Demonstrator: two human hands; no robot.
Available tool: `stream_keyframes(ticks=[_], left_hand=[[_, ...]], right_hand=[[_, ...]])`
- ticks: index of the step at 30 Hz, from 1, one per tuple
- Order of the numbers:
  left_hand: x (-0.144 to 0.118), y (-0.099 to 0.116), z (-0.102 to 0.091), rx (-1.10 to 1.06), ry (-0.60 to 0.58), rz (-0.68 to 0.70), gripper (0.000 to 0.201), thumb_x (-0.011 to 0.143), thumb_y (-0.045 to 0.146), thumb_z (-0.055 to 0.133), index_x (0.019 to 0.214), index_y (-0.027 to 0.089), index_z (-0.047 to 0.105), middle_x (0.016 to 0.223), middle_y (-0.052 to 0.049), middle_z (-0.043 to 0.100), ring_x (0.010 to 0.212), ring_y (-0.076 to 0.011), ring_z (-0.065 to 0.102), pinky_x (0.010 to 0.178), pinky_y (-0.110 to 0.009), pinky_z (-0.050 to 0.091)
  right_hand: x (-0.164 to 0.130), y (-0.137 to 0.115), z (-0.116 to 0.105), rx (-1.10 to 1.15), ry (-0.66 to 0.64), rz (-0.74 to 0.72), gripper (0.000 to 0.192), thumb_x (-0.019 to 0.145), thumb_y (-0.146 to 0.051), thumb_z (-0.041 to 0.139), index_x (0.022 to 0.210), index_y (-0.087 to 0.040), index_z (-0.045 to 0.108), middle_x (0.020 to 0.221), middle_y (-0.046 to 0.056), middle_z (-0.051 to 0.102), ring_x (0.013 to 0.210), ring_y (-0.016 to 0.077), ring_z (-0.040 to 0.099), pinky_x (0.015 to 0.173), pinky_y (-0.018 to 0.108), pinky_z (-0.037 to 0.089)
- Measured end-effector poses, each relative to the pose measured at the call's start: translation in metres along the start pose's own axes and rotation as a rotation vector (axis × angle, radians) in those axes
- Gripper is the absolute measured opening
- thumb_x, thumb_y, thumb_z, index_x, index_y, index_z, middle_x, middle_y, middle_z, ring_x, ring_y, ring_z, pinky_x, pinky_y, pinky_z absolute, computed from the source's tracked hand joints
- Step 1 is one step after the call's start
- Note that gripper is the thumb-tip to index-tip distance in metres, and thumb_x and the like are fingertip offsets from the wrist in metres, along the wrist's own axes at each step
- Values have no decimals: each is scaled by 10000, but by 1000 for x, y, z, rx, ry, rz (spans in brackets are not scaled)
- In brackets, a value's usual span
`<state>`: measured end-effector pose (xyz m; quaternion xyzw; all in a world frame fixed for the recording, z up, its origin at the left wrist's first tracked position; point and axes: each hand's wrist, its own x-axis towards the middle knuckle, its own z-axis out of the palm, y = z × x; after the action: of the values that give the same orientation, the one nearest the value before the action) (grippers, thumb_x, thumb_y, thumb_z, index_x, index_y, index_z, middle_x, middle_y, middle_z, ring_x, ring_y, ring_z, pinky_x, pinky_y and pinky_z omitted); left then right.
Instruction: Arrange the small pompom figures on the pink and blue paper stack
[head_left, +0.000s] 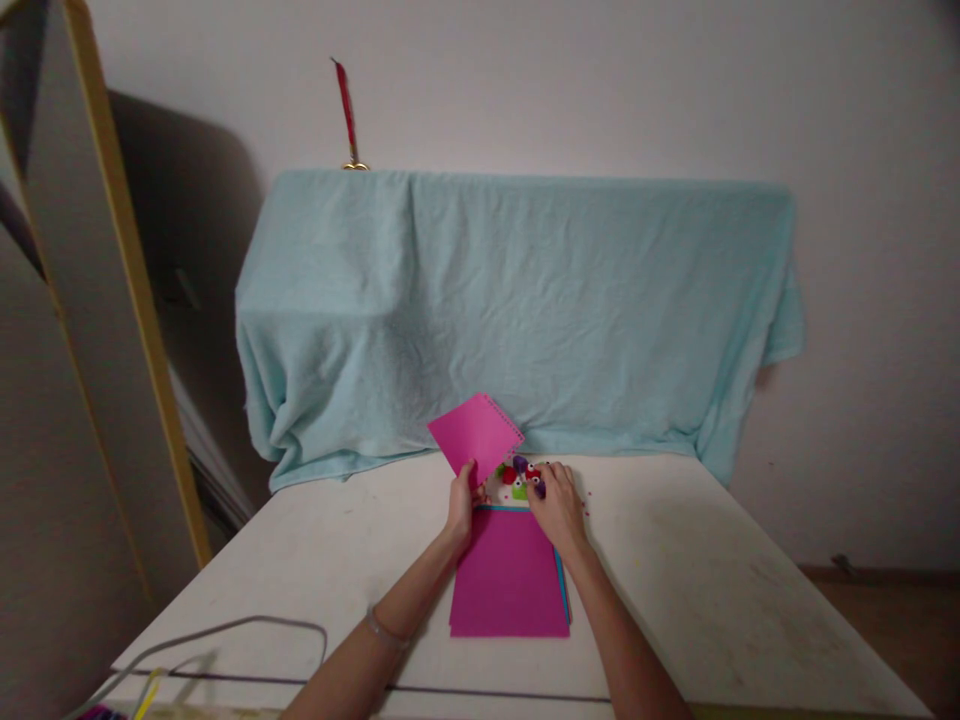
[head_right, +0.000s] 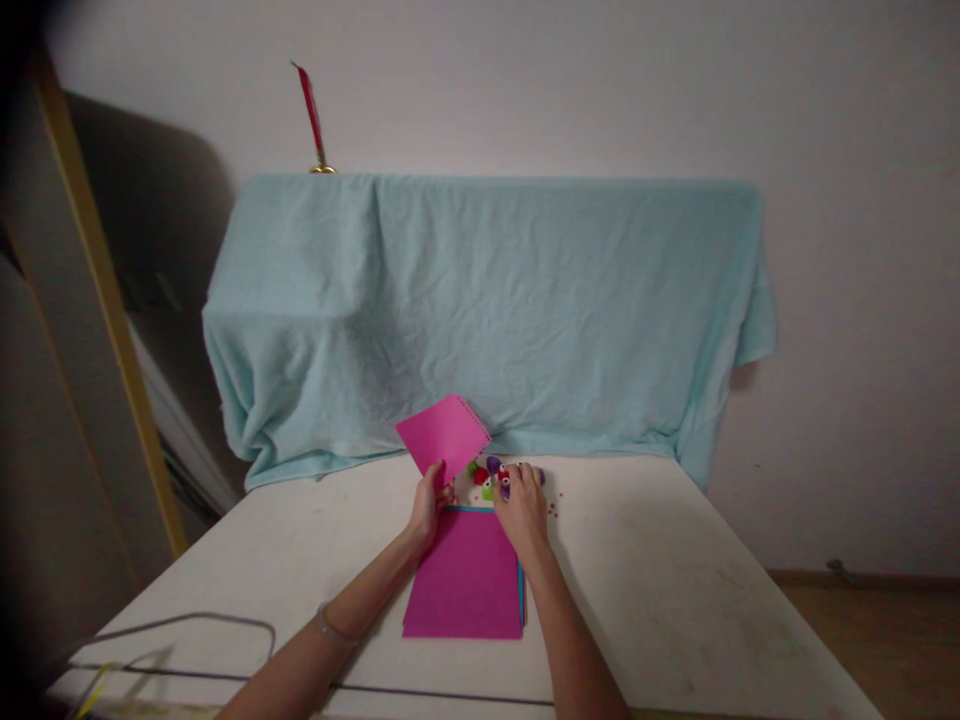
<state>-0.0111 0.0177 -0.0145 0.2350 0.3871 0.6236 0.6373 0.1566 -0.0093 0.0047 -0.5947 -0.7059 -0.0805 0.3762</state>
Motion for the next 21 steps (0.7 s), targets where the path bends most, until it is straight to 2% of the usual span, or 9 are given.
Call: stream_keyframes(ticks=[4, 8, 15, 21], left_hand=[[-1, 0, 1, 5, 13, 21, 369, 688, 505, 661, 758, 170, 523, 515, 29, 523, 412, -107, 476, 474, -228, 404], [0, -1, 0, 17, 10, 10, 377, 685, 516, 657, 753, 178, 505, 482, 42, 487, 402, -107, 458, 474, -231, 405], [-1, 2, 2, 25, -34, 13, 378, 696, 521, 642, 685, 189, 461, 437, 53, 434, 377, -105, 423, 460, -239, 395], [-4, 3, 4, 18, -50, 23, 365, 709, 511, 634, 675, 181, 480, 445, 41, 468, 370, -100, 425, 454, -236, 396]], right_hand=[[1, -1, -1, 43, -11, -42, 196, 868, -172, 509, 1037, -192, 606, 964, 85, 553, 992, 255, 474, 900, 358, 373], [2, -3, -3, 63, -10, -71, 203, 879, -163, 489, 1043, -190, 606, 967, 85, 558, 990, 253, 476, 912, 366, 366], [2, -3, -4, 64, 15, -46, 165, 876, -199, 517, 1007, -175, 614, 957, 90, 565, 977, 254, 468, 906, 368, 363], [3, -5, -5, 76, 21, -47, 162, 883, -214, 511, 1000, -176, 616, 948, 89, 570, 977, 253, 469, 913, 372, 361]])
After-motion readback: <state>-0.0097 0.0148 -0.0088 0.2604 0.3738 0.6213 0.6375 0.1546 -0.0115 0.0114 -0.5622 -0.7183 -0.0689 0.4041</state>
